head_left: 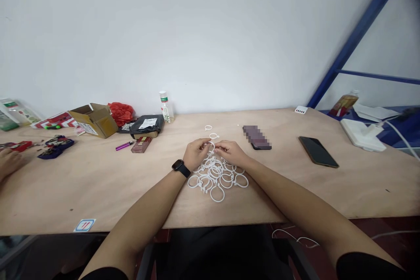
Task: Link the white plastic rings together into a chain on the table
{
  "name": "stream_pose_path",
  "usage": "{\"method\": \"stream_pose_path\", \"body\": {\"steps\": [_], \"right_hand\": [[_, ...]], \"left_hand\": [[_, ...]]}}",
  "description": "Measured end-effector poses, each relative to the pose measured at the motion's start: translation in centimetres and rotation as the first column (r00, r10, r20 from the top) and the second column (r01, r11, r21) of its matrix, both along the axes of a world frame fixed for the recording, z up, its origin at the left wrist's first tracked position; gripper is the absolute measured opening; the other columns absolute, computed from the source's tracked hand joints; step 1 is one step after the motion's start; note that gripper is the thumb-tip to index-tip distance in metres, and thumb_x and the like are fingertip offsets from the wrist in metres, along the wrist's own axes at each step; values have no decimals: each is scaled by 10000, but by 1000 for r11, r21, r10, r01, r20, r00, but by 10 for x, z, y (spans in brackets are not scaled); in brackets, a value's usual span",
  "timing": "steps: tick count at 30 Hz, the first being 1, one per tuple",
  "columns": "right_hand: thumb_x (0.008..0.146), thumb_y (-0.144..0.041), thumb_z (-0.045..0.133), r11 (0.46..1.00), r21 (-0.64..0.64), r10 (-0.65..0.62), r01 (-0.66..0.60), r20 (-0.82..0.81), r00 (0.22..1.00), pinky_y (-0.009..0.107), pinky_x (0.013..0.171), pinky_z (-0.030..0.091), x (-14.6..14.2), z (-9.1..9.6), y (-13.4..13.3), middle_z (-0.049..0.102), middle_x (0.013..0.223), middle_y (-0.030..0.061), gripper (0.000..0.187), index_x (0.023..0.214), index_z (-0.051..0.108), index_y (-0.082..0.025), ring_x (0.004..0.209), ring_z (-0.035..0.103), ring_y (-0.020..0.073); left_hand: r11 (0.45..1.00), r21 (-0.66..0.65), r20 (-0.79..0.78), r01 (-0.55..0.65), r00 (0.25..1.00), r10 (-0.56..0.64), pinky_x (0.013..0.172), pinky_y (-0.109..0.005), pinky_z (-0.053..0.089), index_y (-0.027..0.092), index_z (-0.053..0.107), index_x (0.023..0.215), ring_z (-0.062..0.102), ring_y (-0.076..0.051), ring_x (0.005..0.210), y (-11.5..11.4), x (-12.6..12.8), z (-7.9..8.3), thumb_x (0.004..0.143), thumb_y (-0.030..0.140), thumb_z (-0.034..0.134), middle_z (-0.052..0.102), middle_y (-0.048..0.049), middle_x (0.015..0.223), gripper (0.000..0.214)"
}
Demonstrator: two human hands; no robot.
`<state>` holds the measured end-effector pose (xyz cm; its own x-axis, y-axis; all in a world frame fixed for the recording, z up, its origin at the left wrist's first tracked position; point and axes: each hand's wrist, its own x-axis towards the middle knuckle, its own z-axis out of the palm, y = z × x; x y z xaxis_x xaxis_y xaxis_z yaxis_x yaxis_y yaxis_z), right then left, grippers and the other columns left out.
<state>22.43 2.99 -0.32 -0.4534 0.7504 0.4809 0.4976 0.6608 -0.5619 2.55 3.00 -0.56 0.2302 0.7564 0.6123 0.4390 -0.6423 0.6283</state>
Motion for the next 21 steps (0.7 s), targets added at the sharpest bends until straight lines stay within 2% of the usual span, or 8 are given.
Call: {"method": "stream_pose_path", "body": {"steps": [3, 7, 10, 12, 14, 18, 21], "right_hand": [[899, -267, 561, 1000, 9, 7, -6, -38, 999, 274, 705, 463, 0, 2, -2, 722, 878, 53, 200, 974, 726, -184, 758, 639, 159], [924, -262, 516, 999, 44, 16, -13, -77, 997, 293, 754, 476, 0, 1, -3, 728, 925, 61, 223, 999, 717, -200, 824, 650, 173], [884, -301, 589, 998, 61, -5, 10, -83, 997, 286, 695, 476, -1, 0, -4, 719, 898, 64, 212, 1024, 703, -190, 727, 628, 161], [816, -360, 683, 998, 64, -1, 6, -75, 997, 277, 643, 465, -2, -1, -5, 706, 860, 58, 267, 1013, 697, -180, 642, 588, 145], [797, -406, 705, 997, 73, 3, 3, -72, 997, 274, 624, 453, -3, 0, -6, 693, 817, 50, 285, 971, 699, -180, 613, 561, 138], [891, -378, 588, 997, 68, -17, 24, -98, 995, 273, 640, 440, -6, 3, -11, 682, 774, 45, 217, 900, 699, -192, 660, 573, 150], [896, -338, 555, 999, -8, -34, 33, -167, 985, 268, 637, 443, -7, 5, -13, 686, 796, 43, 207, 930, 691, -185, 676, 582, 151]], "left_hand": [[999, -46, -15, -24, 1000, 23, 680, -256, 516, 166, 713, 1010, 643, -136, 690, 1, -1, -1, 868, 304, 600, 742, -50, 845, 228], [993, -116, 3, -39, 999, 40, 667, -254, 519, 169, 705, 933, 672, -149, 696, 3, -2, -3, 876, 355, 594, 745, -46, 800, 223], [986, -148, 13, -75, 997, 78, 659, -254, 513, 173, 676, 980, 683, -153, 689, 3, -3, -3, 902, 354, 553, 744, -42, 775, 232], [986, -135, -30, -99, 995, 96, 650, -251, 502, 180, 654, 1062, 673, -148, 665, 1, -3, -2, 910, 320, 534, 739, -29, 751, 238], [988, -105, -102, -114, 989, 103, 648, -248, 493, 195, 647, 1119, 659, -142, 643, -1, -2, 0, 908, 278, 521, 735, -16, 741, 259], [997, -12, -175, -70, 982, 67, 744, -269, 506, 206, 701, 1047, 668, -154, 751, -3, 1, 3, 901, 274, 525, 748, -43, 892, 238], [998, 52, -182, -30, 983, 39, 794, -297, 497, 194, 719, 986, 659, -169, 798, -3, 0, 6, 899, 323, 551, 741, -61, 938, 229]]}}
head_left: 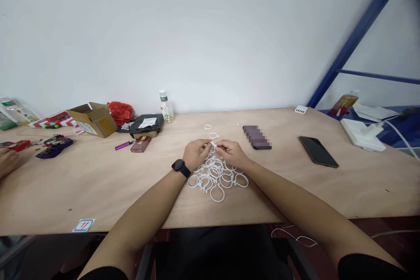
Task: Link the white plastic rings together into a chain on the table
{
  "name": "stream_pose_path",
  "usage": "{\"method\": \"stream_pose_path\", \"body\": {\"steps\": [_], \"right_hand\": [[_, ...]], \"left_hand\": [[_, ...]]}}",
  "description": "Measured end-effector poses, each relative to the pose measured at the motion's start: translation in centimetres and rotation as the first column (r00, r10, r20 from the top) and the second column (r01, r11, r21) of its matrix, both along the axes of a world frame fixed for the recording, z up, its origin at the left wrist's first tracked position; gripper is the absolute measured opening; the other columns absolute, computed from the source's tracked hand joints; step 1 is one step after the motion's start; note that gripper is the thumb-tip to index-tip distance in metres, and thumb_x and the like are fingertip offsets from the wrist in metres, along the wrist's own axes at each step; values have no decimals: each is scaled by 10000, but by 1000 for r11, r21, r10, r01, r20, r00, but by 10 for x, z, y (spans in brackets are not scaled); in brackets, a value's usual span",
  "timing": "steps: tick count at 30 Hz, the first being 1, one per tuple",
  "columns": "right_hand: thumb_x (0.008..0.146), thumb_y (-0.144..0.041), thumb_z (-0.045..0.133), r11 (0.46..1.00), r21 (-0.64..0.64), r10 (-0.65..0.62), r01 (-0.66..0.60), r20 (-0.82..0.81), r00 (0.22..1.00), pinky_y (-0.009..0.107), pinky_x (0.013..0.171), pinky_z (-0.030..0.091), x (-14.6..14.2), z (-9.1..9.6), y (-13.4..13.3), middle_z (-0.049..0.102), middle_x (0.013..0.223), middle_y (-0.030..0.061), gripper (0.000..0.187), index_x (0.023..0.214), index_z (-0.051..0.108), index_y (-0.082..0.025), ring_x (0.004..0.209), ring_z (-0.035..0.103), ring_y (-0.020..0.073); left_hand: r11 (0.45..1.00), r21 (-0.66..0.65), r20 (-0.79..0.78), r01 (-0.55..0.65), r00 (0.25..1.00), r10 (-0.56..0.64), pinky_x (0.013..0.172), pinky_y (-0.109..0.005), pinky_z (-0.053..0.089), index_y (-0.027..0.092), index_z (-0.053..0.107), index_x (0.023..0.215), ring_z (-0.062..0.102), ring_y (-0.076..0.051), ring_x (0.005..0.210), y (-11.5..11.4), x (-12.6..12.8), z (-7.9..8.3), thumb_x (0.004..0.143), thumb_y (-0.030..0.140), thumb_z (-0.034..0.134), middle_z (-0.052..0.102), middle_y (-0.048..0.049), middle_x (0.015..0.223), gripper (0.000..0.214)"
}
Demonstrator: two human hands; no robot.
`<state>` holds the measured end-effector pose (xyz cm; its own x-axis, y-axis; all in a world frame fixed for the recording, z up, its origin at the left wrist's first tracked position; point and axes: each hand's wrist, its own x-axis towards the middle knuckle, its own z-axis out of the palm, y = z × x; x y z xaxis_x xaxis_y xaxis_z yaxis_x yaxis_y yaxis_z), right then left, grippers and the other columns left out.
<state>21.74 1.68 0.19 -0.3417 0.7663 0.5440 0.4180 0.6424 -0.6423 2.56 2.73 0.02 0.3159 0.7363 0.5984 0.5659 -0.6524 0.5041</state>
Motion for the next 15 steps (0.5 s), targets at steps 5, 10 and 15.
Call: {"method": "stream_pose_path", "body": {"steps": [5, 10, 15], "right_hand": [[875, -373, 545, 984, -173, 19, -45, -148, 989, 248, 585, 432, 2, 3, -1, 625, 701, 14, 240, 871, 671, -169, 631, 545, 136], [882, -431, 520, 920, -359, 76, -160, -236, 969, 219, 494, 376, 4, 1, 5, 534, 565, -21, 302, 783, 627, -166, 510, 466, 104], [870, -504, 513, 869, -434, 95, -239, -329, 940, 210, 444, 312, 4, -3, 11, 490, 547, -44, 343, 744, 540, -186, 447, 390, 87]], "left_hand": [[998, -20, -28, 52, 998, -53, 756, -300, 469, 188, 717, 848, 624, -167, 742, 1, -2, 1, 912, 395, 543, 712, -53, 786, 278], [993, -77, -4, 89, 996, -90, 662, -263, 448, 173, 687, 782, 580, -144, 673, 0, -1, -1, 884, 489, 558, 669, -48, 725, 356], [972, -112, 86, 208, 976, -199, 660, -253, 441, 164, 672, 833, 547, -136, 692, -1, 0, 0, 903, 477, 530, 628, -46, 758, 351]]}}
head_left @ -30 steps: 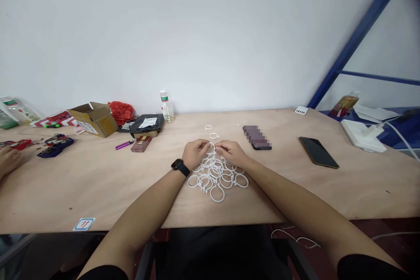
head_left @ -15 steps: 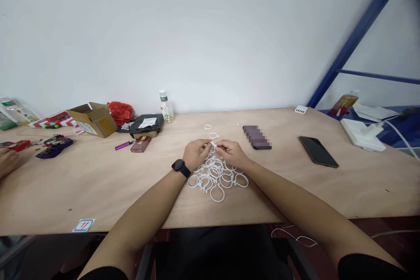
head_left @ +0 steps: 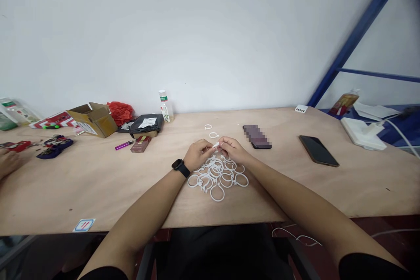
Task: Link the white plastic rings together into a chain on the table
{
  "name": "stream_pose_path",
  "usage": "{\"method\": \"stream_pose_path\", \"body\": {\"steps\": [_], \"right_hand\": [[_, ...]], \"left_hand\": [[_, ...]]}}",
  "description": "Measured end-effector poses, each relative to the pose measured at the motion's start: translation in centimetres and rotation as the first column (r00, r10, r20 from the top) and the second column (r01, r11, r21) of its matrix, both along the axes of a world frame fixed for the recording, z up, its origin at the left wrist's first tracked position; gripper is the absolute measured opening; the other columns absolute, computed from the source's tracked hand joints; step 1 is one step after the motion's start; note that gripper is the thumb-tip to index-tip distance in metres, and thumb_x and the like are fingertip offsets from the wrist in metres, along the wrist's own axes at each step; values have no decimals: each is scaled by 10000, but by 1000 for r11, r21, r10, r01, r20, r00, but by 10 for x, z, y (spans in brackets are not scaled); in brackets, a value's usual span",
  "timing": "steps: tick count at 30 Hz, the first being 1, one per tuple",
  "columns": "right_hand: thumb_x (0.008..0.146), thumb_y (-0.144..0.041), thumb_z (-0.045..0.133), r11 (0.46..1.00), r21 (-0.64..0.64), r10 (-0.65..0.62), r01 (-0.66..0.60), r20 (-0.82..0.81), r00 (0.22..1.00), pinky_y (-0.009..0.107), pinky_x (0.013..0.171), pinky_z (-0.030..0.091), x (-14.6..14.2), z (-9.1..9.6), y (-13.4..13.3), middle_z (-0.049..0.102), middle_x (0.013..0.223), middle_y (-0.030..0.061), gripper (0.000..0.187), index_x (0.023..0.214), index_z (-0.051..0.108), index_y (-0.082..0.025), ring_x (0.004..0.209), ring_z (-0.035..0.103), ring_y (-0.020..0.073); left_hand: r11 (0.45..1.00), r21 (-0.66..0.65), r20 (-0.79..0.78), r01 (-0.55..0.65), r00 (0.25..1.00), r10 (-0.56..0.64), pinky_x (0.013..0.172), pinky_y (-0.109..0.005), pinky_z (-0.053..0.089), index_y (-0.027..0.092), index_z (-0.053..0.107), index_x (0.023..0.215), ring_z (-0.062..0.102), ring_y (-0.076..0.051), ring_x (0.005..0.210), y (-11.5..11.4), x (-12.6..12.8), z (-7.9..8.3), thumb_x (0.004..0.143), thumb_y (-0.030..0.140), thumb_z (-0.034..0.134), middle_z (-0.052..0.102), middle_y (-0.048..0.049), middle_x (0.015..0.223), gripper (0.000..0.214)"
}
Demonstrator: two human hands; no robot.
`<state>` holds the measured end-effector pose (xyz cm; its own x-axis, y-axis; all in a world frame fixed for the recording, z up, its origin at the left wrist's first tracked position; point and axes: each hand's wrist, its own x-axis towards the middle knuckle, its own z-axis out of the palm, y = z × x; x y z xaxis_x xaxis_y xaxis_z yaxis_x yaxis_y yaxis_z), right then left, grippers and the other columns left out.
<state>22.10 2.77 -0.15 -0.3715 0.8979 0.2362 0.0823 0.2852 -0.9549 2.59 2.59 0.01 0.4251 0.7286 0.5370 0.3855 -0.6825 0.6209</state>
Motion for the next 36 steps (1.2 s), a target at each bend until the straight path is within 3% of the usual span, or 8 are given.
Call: {"method": "stream_pose_path", "body": {"steps": [4, 9, 22, 28, 31, 36], "right_hand": [[890, -490, 504, 998, 62, 4, -7, 52, 999, 215, 486, 330, 0, 5, -5, 459, 587, -49, 328, 750, 504, -194, 500, 387, 94], [909, -453, 495, 975, 219, -3, -32, 155, 988, 234, 587, 370, 0, 10, -8, 472, 678, -24, 301, 784, 533, -182, 629, 432, 120], [942, -388, 458, 956, 287, -19, -67, 288, 957, 247, 649, 381, 1, 9, -7, 524, 720, -14, 270, 806, 552, -174, 682, 473, 132], [962, -400, 428, 946, 323, -48, -37, 250, 967, 256, 654, 396, 2, 9, -5, 545, 723, -5, 294, 834, 569, -177, 674, 489, 137], [969, -373, 436, 911, 409, -74, -59, 303, 950, 275, 698, 419, 2, 11, -6, 602, 795, 23, 259, 897, 596, -183, 739, 539, 156], [990, -345, 397, 788, 600, -140, -139, 394, 908, 317, 752, 436, 3, 12, -5, 637, 854, 70, 272, 925, 615, -195, 808, 568, 189]], "left_hand": [[986, -133, 90, 100, 992, -88, 685, -258, 435, 147, 642, 815, 519, -132, 699, 1, 2, -1, 925, 488, 476, 577, -27, 733, 395], [902, -375, 209, 212, 968, -141, 546, -212, 351, 134, 600, 827, 404, -89, 563, 2, 4, -2, 871, 580, 515, 463, 38, 611, 456], [890, -409, 195, 204, 972, -133, 541, -206, 333, 117, 614, 782, 382, -84, 574, 4, 1, -2, 818, 597, 570, 455, 36, 613, 484], [878, -424, 259, 221, 959, -116, 561, -211, 348, 122, 614, 785, 408, -87, 586, 6, 4, 2, 792, 620, 583, 495, 27, 631, 499], [874, -428, 282, 232, 952, -115, 568, -211, 356, 122, 616, 773, 421, -85, 587, 6, 3, 3, 778, 624, 601, 509, 25, 633, 502], [860, -457, 288, 227, 953, -98, 537, -205, 330, 109, 628, 758, 387, -71, 549, 6, 1, 2, 752, 636, 622, 476, 39, 586, 527]]}}
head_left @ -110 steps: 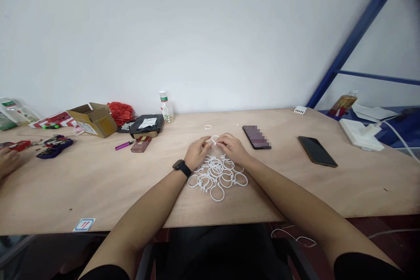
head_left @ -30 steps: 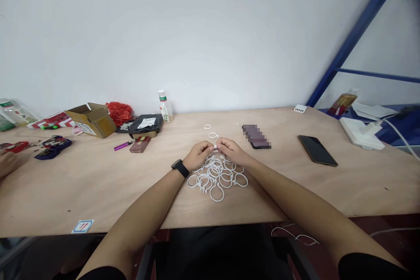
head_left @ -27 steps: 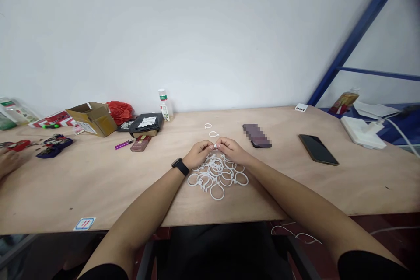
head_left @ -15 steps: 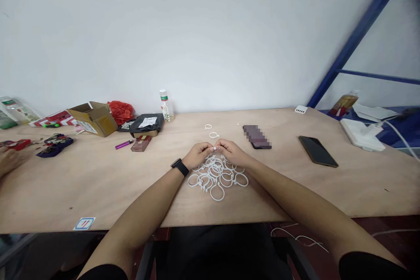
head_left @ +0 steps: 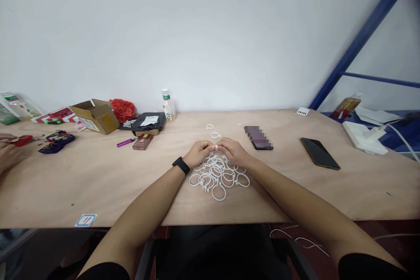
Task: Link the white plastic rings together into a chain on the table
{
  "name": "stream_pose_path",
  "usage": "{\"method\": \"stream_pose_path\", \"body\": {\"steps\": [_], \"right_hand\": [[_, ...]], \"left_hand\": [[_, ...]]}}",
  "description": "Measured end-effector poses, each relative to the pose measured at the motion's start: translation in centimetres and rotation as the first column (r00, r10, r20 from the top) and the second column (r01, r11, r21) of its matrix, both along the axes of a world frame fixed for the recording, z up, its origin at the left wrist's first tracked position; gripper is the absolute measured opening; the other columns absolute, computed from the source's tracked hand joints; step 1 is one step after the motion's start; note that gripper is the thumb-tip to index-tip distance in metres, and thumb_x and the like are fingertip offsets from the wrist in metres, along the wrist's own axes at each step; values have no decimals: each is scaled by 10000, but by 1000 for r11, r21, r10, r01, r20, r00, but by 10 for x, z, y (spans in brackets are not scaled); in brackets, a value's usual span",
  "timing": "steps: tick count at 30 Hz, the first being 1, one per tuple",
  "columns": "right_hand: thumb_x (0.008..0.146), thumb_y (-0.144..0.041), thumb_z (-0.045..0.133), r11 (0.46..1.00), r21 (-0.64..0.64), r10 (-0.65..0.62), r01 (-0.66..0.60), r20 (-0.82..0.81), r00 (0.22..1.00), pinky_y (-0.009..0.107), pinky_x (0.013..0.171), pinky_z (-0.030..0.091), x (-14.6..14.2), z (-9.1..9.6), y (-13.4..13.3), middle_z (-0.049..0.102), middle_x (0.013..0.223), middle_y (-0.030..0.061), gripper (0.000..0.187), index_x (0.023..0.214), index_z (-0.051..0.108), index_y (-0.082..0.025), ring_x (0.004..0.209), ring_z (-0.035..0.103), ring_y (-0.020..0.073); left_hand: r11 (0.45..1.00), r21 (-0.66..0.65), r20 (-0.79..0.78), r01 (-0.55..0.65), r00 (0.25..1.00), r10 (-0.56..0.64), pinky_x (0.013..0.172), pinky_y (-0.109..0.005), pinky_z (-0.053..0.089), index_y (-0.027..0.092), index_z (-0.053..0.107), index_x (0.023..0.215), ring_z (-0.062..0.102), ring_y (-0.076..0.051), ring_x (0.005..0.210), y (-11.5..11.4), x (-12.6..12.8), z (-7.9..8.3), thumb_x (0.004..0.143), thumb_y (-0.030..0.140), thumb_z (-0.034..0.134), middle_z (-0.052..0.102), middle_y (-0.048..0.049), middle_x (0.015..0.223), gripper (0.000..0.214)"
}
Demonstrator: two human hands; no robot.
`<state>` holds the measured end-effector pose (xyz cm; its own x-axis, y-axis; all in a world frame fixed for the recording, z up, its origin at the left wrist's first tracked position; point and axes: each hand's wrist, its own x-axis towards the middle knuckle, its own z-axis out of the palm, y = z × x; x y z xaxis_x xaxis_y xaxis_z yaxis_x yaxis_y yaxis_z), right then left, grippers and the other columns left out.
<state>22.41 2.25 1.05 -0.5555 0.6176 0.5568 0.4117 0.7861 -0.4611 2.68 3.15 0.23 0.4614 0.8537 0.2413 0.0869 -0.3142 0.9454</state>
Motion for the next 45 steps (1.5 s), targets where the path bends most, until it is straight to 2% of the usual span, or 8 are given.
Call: {"method": "stream_pose_path", "body": {"steps": [9, 14, 17, 21, 27, 31, 40, 45], "right_hand": [[995, -312, 389, 1000, 16, -25, 24, 26, 999, 329, 777, 456, -2, -1, 6, 647, 895, 77, 261, 957, 620, -198, 853, 578, 197], [953, -284, 486, 995, -18, -104, 103, -44, 994, 321, 793, 464, 6, -8, 12, 624, 899, 64, 196, 941, 662, -199, 870, 585, 190], [918, -267, 537, 970, -4, -241, 242, -99, 966, 316, 802, 472, 13, -17, 24, 572, 930, 64, 176, 936, 698, -200, 875, 576, 184], [894, -276, 567, 910, -11, -415, 415, -50, 908, 313, 818, 476, 14, -27, 42, 562, 939, 68, 183, 935, 729, -202, 887, 579, 189], [932, -221, 479, 864, -107, -481, 493, 114, 869, 319, 892, 470, 19, -34, 54, 696, 1099, 101, 333, 1221, 641, -188, 1003, 634, 212], [925, -244, 490, 871, -127, -471, 475, 61, 880, 330, 897, 480, 25, -35, 50, 718, 1098, 82, 292, 1139, 684, -201, 1006, 652, 213], [884, -321, 577, 954, -184, -257, 235, -109, 960, 286, 705, 490, 8, -20, 21, 736, 911, 62, 221, 963, 735, -188, 781, 652, 172], [854, -304, 606, 953, -256, -199, 163, -123, 972, 258, 658, 474, -3, -21, 13, 724, 876, 54, 202, 945, 733, -176, 718, 627, 147]], "left_hand": [[998, -38, 3, -45, 999, 45, 460, -189, 280, 122, 594, 793, 356, -59, 467, 3, 4, -12, 806, 615, 575, 434, 60, 529, 493], [958, 195, -114, -212, 965, 237, 578, -226, 413, 144, 642, 964, 505, -106, 592, 6, 0, -16, 881, 429, 537, 575, 6, 673, 314], [907, 386, -311, -168, 902, 299, 708, -265, 459, 163, 692, 888, 571, -143, 729, 5, -4, -14, 861, 333, 559, 641, -36, 796, 217], [892, 443, -503, -85, 800, 327, 823, -299, 474, 189, 731, 924, 606, -173, 836, 3, -4, -10, 790, 235, 594, 667, -49, 906, 197], [871, 461, -625, -169, 635, 454, 977, -381, 413, 249, 737, 988, 571, -242, 1043, 4, -5, -10, 761, 228, 590, 665, -49, 1045, 272], [858, 476, -662, -194, 563, 494, 930, -391, 411, 257, 746, 937, 562, -253, 1011, 5, -9, -12, 775, 237, 578, 677, -48, 1028, 235], [769, 580, -399, -270, 729, 557, 855, -368, 408, 211, 694, 852, 589, -219, 892, 5, -7, -11, 843, 291, 602, 699, -51, 914, 123], [771, 580, -333, -262, 788, 518, 842, -353, 403, 205, 684, 857, 607, -192, 815, 0, -3, -6, 854, 288, 609, 709, -31, 855, 112]]}}
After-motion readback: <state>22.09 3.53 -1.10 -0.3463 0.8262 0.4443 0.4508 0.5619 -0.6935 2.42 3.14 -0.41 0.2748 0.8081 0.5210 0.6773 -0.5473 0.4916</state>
